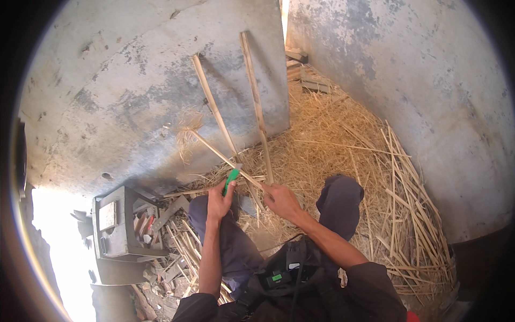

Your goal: The person sits on a straw-covered floor and uses a green utility knife to peel the outer layer of a long bamboo stick. They hold the stick with one hand and scrape the blade along its length to remove the skin, creating thin strips of debris.

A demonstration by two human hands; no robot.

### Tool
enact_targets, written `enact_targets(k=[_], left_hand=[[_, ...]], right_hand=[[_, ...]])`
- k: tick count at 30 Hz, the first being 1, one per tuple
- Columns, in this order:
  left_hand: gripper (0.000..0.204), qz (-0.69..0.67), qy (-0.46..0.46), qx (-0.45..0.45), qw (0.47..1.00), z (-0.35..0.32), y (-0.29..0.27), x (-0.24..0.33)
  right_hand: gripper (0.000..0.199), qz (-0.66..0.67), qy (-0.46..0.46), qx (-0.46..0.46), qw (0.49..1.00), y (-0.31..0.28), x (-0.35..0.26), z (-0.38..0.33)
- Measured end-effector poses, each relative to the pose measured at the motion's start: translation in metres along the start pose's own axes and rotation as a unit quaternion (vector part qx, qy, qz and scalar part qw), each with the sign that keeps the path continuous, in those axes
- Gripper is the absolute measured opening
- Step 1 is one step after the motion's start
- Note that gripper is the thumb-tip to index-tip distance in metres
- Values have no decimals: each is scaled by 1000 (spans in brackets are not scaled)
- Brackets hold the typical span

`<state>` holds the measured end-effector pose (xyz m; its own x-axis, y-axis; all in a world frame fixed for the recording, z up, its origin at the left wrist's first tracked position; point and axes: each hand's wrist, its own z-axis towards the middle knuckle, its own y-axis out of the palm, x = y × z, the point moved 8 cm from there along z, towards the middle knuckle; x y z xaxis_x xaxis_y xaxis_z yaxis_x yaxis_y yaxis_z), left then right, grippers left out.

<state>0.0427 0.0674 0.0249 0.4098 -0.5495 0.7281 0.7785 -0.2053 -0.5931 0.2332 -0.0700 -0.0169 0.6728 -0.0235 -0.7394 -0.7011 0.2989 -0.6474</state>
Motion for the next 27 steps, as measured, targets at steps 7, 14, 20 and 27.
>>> enact_targets(k=[7,14,20,27], left_hand=[[39,-10,-98,65,993,4,-14,-14],[43,33,32,-27,999,-7,11,-5],[43,-25,-73,19,997,2,-2,-17],[40,18,26,-73,997,-4,10,-4]], right_hand=[[52,-11,-2,-16,1000,-5,-13,0],[53,6,5,1,1000,-3,0,2],[58,-14,-24,5,1000,-1,-4,0],[52,10,-1,2,1000,-5,-1,2]])
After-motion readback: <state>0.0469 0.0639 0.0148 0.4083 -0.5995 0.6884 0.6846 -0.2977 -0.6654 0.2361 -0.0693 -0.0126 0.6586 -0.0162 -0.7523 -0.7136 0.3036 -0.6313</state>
